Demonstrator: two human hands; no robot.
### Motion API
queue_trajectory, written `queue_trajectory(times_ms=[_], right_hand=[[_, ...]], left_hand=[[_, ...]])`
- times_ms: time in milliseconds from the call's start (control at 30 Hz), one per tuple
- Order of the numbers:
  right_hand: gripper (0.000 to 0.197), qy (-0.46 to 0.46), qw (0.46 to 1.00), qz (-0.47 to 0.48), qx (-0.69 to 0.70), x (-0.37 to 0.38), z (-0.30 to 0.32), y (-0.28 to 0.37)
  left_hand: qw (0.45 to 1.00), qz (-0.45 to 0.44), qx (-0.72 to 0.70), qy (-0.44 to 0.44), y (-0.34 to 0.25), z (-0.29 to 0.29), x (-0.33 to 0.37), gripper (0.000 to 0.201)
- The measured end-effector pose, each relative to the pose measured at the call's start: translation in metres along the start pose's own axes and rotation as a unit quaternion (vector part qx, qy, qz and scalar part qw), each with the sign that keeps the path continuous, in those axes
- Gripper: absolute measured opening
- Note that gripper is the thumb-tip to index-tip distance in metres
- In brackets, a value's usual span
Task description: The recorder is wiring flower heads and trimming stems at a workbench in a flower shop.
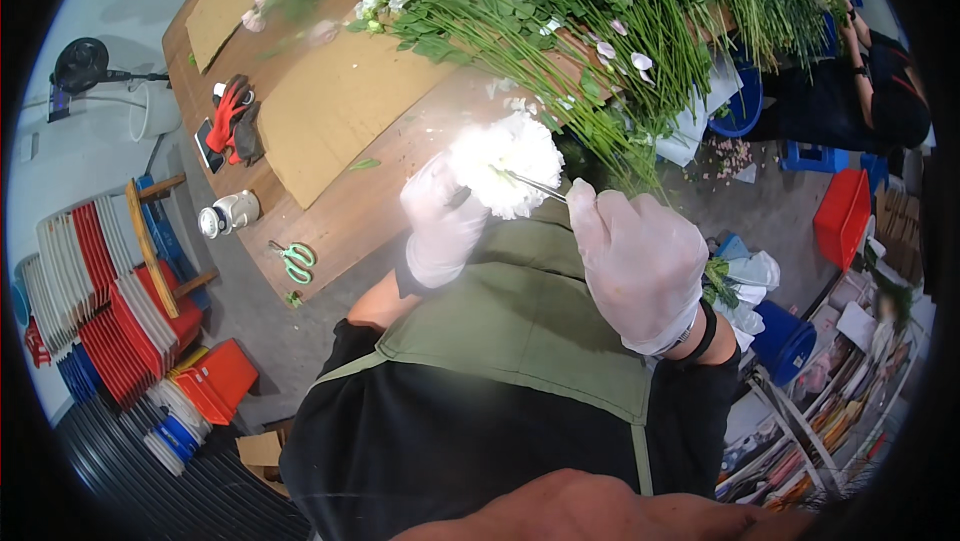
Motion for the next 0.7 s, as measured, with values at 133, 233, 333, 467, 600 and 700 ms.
queue_trajectory(times_ms=[133, 233, 333, 467, 600, 700], right_hand=[[0.027, -0.005, 1.000, -0.007, -0.012, 0.002, -0.001, 0.000], [0.024, -0.006, 1.000, -0.007, -0.017, 0.003, -0.004, 0.001], [0.023, -0.013, 1.000, -0.015, -0.005, 0.004, -0.005, -0.001], [0.009, -0.026, 0.999, -0.019, -0.018, 0.004, -0.008, -0.002], [0.014, -0.037, 0.998, -0.001, -0.041, 0.009, -0.007, 0.002], [0.011, -0.025, 0.999, -0.015, -0.042, 0.002, -0.014, 0.000]], left_hand=[[1.000, -0.015, 0.016, 0.010, -0.011, 0.000, 0.003, 0.022], [1.000, 0.020, -0.011, 0.010, -0.006, -0.001, 0.002, 0.023], [0.998, 0.051, -0.038, 0.004, 0.007, 0.002, 0.000, 0.022], [0.999, 0.046, -0.023, -0.003, 0.004, 0.003, -0.001, 0.019], [0.998, 0.056, -0.028, -0.004, 0.006, 0.003, -0.002, 0.018], [0.998, 0.048, -0.026, -0.013, 0.003, 0.004, -0.001, 0.017]])
Point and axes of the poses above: each hand's wrist, its own x-axis towards the middle knuckle, its own z-axis out of the back of the hand, y = z × x, the point moved 8 cm from there along x, towards the middle knuckle, and after that the axes turned 8 degrees about z, right-handed, at the moved point
